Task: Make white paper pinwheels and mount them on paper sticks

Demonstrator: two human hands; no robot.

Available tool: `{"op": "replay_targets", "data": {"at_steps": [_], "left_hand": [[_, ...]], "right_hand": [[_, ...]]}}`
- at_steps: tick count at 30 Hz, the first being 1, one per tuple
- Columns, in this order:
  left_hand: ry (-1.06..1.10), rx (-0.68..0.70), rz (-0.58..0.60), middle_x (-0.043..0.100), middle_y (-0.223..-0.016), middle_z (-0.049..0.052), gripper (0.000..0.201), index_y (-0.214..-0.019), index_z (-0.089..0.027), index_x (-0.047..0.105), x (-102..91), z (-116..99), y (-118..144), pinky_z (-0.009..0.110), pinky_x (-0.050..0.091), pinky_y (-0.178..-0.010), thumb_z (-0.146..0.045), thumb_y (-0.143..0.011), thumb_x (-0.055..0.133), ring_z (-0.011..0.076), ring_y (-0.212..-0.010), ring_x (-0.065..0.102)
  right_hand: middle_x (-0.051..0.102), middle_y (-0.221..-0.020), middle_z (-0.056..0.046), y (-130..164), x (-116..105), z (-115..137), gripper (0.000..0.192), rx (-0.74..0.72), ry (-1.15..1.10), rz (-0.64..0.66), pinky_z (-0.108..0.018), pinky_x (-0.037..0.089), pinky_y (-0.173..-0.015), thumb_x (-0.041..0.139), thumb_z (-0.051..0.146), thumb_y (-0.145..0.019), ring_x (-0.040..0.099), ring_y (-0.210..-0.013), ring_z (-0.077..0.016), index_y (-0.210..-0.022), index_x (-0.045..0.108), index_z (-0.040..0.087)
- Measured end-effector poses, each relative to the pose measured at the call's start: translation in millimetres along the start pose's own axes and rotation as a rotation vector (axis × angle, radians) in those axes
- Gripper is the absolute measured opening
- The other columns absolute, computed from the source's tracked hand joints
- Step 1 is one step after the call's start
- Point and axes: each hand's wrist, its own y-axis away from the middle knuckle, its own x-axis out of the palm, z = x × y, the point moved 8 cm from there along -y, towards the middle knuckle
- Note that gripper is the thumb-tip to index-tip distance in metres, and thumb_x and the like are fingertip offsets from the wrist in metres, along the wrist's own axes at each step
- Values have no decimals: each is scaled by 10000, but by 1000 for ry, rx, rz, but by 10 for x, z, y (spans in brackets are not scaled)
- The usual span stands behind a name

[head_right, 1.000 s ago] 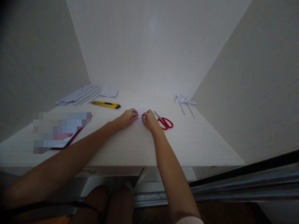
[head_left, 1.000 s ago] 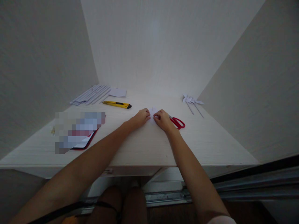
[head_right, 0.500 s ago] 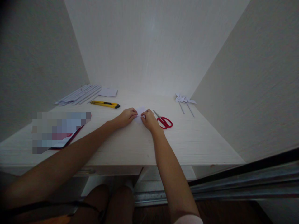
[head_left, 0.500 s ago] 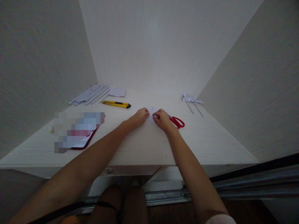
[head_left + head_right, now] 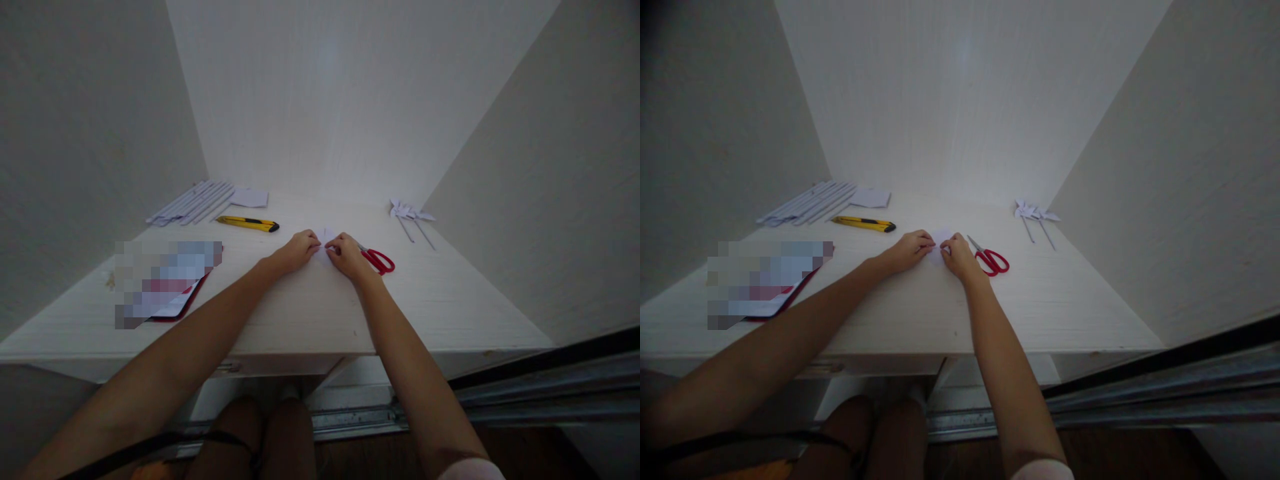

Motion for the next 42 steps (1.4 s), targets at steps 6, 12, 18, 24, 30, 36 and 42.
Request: {"op": "replay_targets", "data": {"at_steps": [6, 12, 18, 24, 30, 36, 42], "left_hand": [[-9, -4, -2, 585, -942, 117, 230, -922, -80, 641, -16, -7, 12, 308, 428, -839, -137, -802, 454, 160, -876, 544], [-30, -8, 24, 583, -929, 118, 236, -906, -85, 646, 2, -10, -2, 309, 423, -841, -163, -819, 441, 161, -866, 542], [-32, -3, 31, 582, -920, 101, 234, -899, -107, 649, 7, -10, 8, 306, 423, -826, -189, -825, 442, 161, -867, 538], [-45, 6, 55, 579, -946, 116, 246, -926, -86, 644, 38, -19, 5, 302, 416, -834, -188, -827, 443, 167, -883, 528], [-69, 34, 47, 560, -939, 104, 278, -911, -107, 648, 7, -107, 8, 314, 392, -848, -183, -847, 389, 168, -889, 500], [-194, -39, 49, 511, -1084, 86, 292, -966, -224, 644, -46, -177, 75, 416, 328, -775, -306, -856, 386, 245, -951, 399], [-227, -68, 73, 508, -1095, 61, 319, -944, -259, 641, -9, -157, 70, 409, 274, -742, -370, -867, 352, 250, -953, 369]], "right_hand": [[470, -771, -34, -7, 12, -21, 162, -4, -9, -5, -265, 401, -695, 529, 145, -753, 458, -681, -113, -853, 656, 145], [470, -783, -35, -8, 4, -21, 165, 1, -23, -8, -264, 403, -693, 521, 151, -757, 460, -679, -111, -861, 650, 142], [469, -785, -33, -3, -2, -17, 166, 12, -20, 4, -266, 401, -703, 525, 153, -757, 457, -677, -109, -866, 650, 144], [463, -777, -32, -10, 10, -16, 169, 6, -5, 8, -270, 391, -725, 529, 150, -756, 459, -701, -117, -870, 655, 145], [468, -751, -36, -17, 7, 8, 163, -7, 26, 11, -286, 386, -742, 511, 177, -777, 467, -728, -135, -834, 661, 148], [486, -782, -54, -36, 1, 5, 233, -14, -16, -7, -270, 399, -749, 446, 104, -782, 475, -775, -139, -816, 673, 142], [500, -792, -71, -63, 5, -58, 262, 79, 22, -5, -328, 359, -847, 461, 76, -752, 467, -854, -175, -820, 700, 160]]}}
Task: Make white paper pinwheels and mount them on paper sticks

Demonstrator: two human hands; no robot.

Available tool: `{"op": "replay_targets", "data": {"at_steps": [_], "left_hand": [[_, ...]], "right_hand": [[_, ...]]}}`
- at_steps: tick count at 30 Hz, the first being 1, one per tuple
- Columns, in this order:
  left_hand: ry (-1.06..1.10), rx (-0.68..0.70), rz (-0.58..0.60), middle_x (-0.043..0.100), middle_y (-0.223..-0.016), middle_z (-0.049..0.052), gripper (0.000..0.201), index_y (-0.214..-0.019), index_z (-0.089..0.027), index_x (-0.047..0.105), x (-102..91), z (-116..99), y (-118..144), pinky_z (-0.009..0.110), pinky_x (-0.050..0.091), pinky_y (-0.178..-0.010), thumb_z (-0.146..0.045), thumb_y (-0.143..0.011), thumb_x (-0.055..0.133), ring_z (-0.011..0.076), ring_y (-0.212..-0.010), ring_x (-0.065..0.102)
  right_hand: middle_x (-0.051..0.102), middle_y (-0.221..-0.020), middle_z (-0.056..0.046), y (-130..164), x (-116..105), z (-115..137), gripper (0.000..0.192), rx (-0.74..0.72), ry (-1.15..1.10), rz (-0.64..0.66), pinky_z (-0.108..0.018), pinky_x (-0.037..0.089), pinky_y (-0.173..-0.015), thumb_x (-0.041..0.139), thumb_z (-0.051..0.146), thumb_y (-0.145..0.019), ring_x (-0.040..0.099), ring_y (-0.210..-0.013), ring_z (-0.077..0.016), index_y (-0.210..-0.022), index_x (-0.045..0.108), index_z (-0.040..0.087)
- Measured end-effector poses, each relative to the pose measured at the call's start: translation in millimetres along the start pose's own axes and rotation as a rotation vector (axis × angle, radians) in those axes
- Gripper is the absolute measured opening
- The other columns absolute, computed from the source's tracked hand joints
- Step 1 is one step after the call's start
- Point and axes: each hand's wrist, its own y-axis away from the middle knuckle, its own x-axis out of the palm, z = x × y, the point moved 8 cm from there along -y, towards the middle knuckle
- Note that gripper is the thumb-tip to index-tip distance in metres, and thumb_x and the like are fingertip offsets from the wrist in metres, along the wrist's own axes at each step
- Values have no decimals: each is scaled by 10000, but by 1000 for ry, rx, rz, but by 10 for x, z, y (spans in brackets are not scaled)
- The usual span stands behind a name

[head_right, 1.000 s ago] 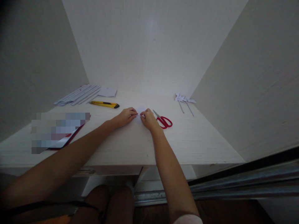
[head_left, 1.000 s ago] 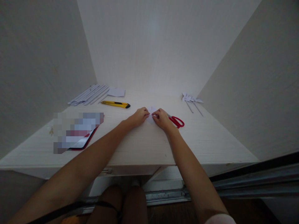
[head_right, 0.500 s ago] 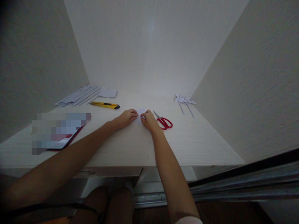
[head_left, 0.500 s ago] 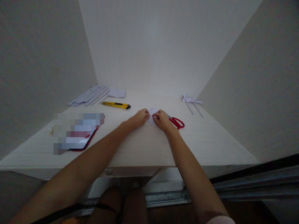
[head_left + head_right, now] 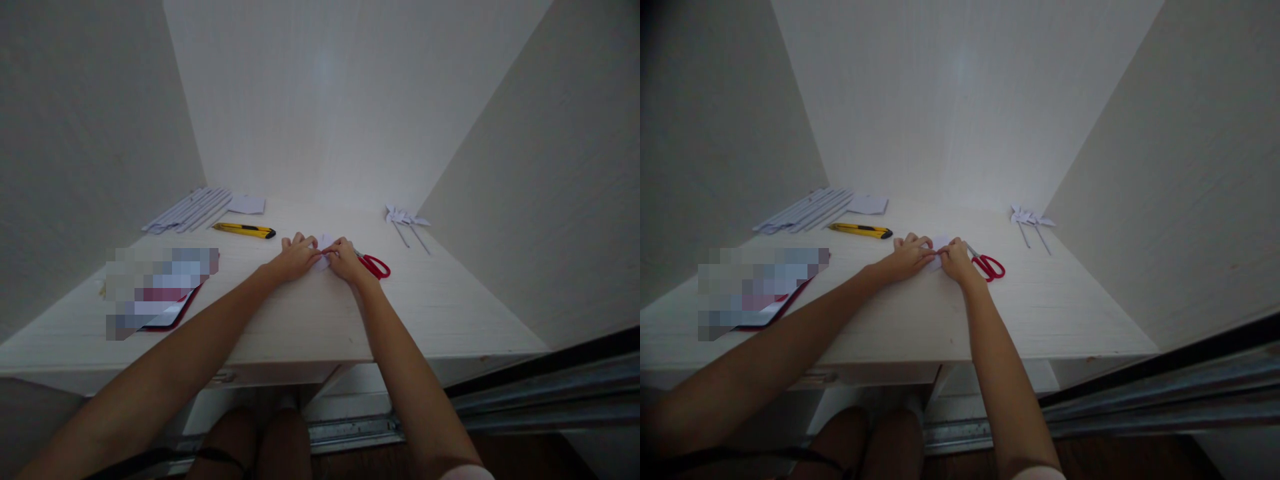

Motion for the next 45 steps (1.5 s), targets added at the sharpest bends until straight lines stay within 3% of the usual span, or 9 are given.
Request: {"op": "replay_targets", "data": {"at_steps": [3, 8, 10, 17, 23, 30, 38, 45], "left_hand": [[8, -15, 13, 509, -1107, 53, 330, -922, -250, 637, 19, 23, -37, 406, 265, -734, -369, -872, 333, 251, -957, 359], [18, -20, 33, 510, -1122, 46, 340, -892, -247, 635, 65, 75, -86, 398, 255, -734, -354, -877, 312, 253, -969, 344], [25, -15, 38, 507, -1131, 44, 340, -887, -245, 636, 76, 90, -93, 400, 251, -734, -358, -875, 316, 256, -975, 340], [0, 2, 80, 509, -1153, 29, 340, -940, -245, 613, 64, 64, -82, 394, 240, -725, -354, -885, 295, 246, -995, 348], [9, -7, 119, 535, -1139, 30, 339, -943, -230, 602, 58, 43, -84, 394, 227, -723, -337, -889, 285, 241, -1002, 353], [16, -6, 148, 542, -1141, 34, 351, -939, -220, 599, 58, 57, -83, 390, 223, -717, -345, -893, 274, 242, -998, 356], [23, 23, 157, 547, -1145, 24, 344, -921, -231, 604, 42, 46, -80, 398, 224, -725, -337, -893, 278, 243, -1007, 362], [33, 17, 155, 563, -1133, 28, 324, -930, -231, 605, 21, 48, -78, 403, 225, -729, -330, -888, 299, 240, -1003, 368]], "right_hand": [[523, -788, -78, -20, -56, -9, 272, 11, 16, -15, -368, 339, -865, 457, 80, -749, 466, -879, -194, -808, 705, 177], [595, -869, -107, -26, -384, -244, 324, 175, -60, -298, -380, 347, -883, 379, 64, -763, 498, -894, -197, -882, 674, 126], [617, -895, -125, -15, -434, -340, 340, 244, -88, -340, -365, 369, -873, 358, 56, -756, 517, -896, -200, -903, 662, 97], [661, -907, -81, -22, -282, -406, 392, 310, -155, -174, -257, 413, -840, 363, 17, -684, 582, -878, -148, -924, 658, 114], [646, -1009, -103, -88, -113, -362, 453, 255, -183, -49, -257, 412, -862, 366, 15, -684, 576, -934, -147, -1065, 601, 85], [632, -1051, -81, -129, -74, -404, 485, 250, -173, -58, -316, 370, -925, 379, 37, -715, 552, -993, -159, -1170, 525, 120], [653, -937, -92, -172, -71, -234, 256, 62, -181, -69, -264, 407, -852, 463, 89, -742, 571, -899, -147, -878, 678, 123], [656, -884, -54, -154, -21, -219, 191, 23, -162, -66, -300, 403, -850, 516, 113, -729, 570, -866, -150, -823, 672, 171]]}}
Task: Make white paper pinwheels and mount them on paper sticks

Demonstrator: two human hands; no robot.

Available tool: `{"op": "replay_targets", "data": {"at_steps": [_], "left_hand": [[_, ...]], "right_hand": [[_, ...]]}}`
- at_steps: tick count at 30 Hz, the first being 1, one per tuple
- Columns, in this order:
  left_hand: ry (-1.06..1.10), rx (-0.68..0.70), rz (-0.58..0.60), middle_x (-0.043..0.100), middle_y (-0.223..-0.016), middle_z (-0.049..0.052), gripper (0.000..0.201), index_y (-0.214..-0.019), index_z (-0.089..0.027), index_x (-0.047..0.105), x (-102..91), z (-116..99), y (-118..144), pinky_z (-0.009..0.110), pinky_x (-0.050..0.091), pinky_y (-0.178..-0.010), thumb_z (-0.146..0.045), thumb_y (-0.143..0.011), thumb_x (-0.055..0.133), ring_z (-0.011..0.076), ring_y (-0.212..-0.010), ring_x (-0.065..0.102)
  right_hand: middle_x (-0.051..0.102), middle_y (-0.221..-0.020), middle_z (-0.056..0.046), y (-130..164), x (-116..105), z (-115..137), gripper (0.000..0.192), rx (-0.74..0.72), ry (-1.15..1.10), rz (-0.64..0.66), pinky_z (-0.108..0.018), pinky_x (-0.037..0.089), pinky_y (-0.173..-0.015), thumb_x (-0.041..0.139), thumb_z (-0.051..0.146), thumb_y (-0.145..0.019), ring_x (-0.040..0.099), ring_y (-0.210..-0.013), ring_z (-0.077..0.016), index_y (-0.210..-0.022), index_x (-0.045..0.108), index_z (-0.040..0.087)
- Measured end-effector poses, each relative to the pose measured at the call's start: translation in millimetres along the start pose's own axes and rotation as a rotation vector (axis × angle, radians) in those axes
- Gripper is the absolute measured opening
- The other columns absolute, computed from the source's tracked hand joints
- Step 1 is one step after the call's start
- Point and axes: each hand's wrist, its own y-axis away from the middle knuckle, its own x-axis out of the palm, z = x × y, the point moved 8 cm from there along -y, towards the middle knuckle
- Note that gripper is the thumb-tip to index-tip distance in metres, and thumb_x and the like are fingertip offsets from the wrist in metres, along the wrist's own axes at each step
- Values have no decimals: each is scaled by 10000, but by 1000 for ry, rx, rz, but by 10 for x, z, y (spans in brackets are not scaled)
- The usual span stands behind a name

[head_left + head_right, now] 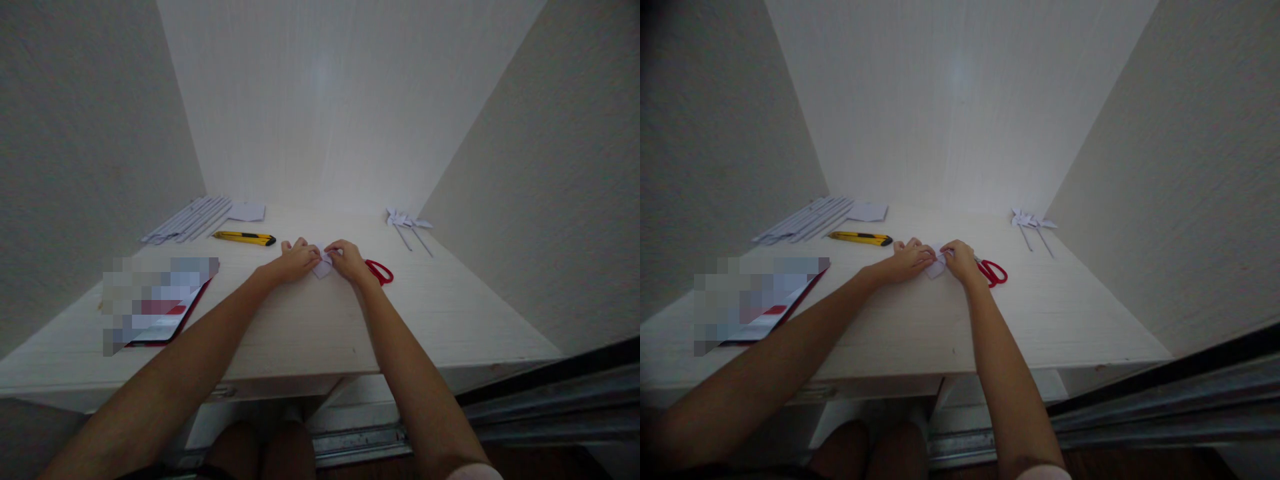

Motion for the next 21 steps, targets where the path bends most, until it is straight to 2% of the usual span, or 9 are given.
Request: {"op": "replay_targets", "data": {"at_steps": [8, 16, 21], "left_hand": [[17, 11, -2, 576, -1110, 47, 336, -931, -222, 607, -39, -33, 9, 402, 220, -736, -330, -890, 291, 237, -984, 371], [26, -32, -14, 588, -961, 73, 337, -934, -194, 567, -32, 10, -5, 410, 221, -764, -326, -895, 259, 231, -968, 389], [42, -43, -31, 589, -999, 72, 326, -1043, -221, 533, -38, 20, 2, 402, 222, -760, -329, -888, 267, 235, -981, 384]], "right_hand": [[651, -869, -57, 5, 18, 45, 174, -68, 4, 23, -310, 398, -844, 514, 114, -739, 567, -852, -151, -796, 669, 169], [634, -864, -46, 10, 35, 53, 173, -87, 32, 50, -303, 387, -844, 517, 118, -738, 551, -845, -141, -773, 674, 183], [621, -897, -52, 16, 48, 61, 176, -89, 57, 73, -303, 381, -844, 509, 133, -754, 541, -867, -142, -793, 675, 180]]}}
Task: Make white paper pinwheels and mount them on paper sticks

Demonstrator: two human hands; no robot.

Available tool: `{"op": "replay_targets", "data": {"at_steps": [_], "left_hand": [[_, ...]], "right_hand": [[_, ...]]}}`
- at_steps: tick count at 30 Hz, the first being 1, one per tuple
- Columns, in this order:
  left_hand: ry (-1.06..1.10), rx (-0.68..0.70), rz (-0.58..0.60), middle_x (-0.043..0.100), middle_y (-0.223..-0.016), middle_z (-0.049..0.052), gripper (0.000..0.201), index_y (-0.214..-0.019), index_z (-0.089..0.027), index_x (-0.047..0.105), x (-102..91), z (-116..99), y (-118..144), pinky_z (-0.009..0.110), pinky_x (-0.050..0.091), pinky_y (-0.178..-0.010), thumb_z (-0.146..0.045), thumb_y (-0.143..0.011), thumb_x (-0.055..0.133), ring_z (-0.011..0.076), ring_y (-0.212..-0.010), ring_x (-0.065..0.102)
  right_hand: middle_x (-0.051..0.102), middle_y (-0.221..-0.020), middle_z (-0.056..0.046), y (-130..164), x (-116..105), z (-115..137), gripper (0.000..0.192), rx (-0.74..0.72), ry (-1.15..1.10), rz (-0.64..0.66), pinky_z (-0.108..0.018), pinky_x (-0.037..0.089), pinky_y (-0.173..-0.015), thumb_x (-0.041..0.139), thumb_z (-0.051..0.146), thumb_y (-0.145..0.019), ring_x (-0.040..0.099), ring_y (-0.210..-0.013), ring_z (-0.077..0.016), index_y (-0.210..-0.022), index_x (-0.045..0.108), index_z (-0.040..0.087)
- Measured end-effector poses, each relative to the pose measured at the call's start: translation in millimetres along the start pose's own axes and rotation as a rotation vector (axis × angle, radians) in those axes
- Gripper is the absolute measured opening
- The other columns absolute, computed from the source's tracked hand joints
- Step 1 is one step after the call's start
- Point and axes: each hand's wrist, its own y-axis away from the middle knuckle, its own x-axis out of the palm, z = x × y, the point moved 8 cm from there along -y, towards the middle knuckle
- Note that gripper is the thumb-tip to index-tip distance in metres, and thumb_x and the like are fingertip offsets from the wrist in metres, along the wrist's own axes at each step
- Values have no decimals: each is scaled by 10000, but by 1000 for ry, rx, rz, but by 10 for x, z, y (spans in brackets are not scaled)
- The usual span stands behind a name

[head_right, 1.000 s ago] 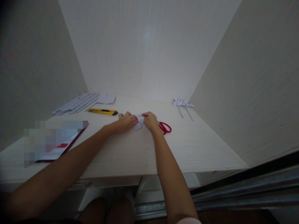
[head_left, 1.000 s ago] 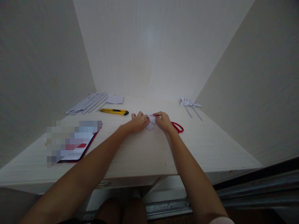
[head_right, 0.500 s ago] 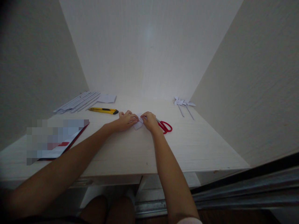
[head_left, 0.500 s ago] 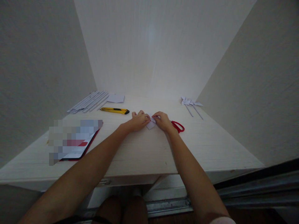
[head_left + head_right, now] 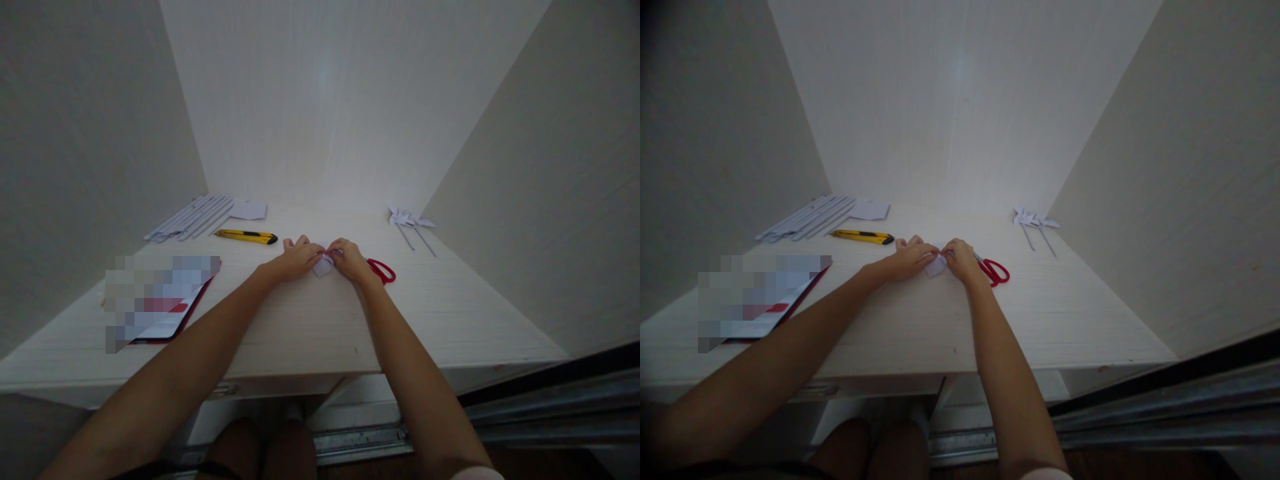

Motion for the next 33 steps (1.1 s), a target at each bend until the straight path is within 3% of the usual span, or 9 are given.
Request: {"op": "replay_targets", "data": {"at_steps": [20, 33], "left_hand": [[-80, 104, 9, 553, -1113, 43, 348, -963, -234, 606, 62, -45, 9, 440, 215, -777, -355, -887, 289, 246, -1010, 366], [-91, -36, -12, 412, -1125, 70, 361, -916, -240, 640, 20, -94, 57, 455, 249, -787, -370, -871, 307, 255, -1003, 332]], "right_hand": [[617, -851, -67, -16, -7, 123, 170, -8, 40, 8, -273, 405, -800, 536, 100, -731, 547, -807, -141, -780, 691, 148], [556, -981, -78, 81, 38, 59, 319, 96, 102, -29, -352, 317, -869, 406, 67, -755, 447, -982, -189, -905, 661, 187]]}}
